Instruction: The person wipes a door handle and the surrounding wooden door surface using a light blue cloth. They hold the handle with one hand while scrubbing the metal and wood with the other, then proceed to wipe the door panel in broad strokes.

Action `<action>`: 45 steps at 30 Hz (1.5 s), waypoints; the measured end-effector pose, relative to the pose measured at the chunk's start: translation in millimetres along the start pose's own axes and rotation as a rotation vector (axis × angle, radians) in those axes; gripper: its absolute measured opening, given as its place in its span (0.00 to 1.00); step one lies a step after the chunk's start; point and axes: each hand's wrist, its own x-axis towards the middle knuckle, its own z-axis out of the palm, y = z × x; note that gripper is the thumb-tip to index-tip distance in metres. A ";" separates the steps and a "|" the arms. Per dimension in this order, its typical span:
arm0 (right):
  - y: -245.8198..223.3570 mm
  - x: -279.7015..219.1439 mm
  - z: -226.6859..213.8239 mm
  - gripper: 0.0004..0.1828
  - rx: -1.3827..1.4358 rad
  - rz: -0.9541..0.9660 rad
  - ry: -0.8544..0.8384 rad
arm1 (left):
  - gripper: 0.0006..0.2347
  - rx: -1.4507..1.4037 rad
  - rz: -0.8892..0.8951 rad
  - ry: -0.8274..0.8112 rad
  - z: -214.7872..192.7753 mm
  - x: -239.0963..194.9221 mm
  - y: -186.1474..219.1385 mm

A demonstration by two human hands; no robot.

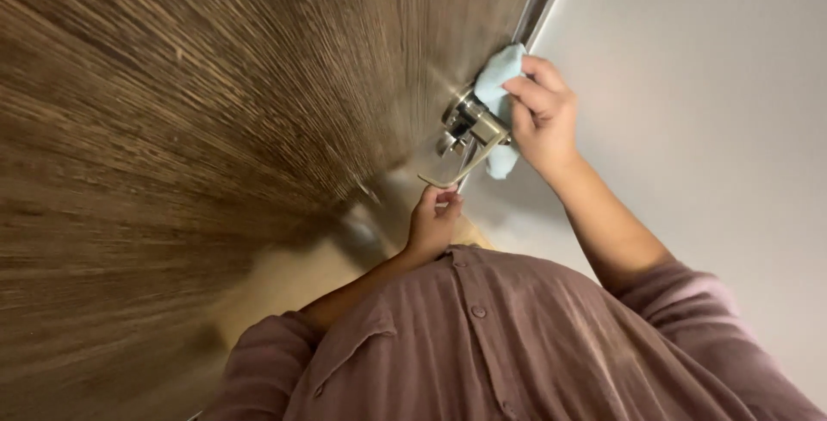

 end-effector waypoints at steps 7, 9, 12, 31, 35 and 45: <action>-11.6 13.2 -1.7 0.14 -0.039 -0.037 -0.032 | 0.09 0.024 -0.083 -0.022 -6.2 10.7 0.9; -15.2 18.4 -3.2 0.16 -0.097 -0.129 -0.083 | 0.10 0.037 -0.063 -0.038 -6.0 12.8 3.7; -22.4 27.7 -3.7 0.14 -0.207 -0.220 -0.130 | 0.11 0.031 -0.002 -0.009 0.5 22.2 -12.9; -39.5 25.7 7.5 0.14 -0.405 -0.213 -0.268 | 0.10 -0.026 -0.043 -0.040 -21.2 29.1 -15.9; -37.2 26.1 11.6 0.15 -0.361 -0.151 -0.221 | 0.09 -0.024 -0.013 -0.038 -22.6 28.0 -12.6; -45.4 25.2 23.6 0.18 -0.144 -0.068 -0.188 | 0.07 0.003 -0.032 -0.031 -41.9 19.7 -16.7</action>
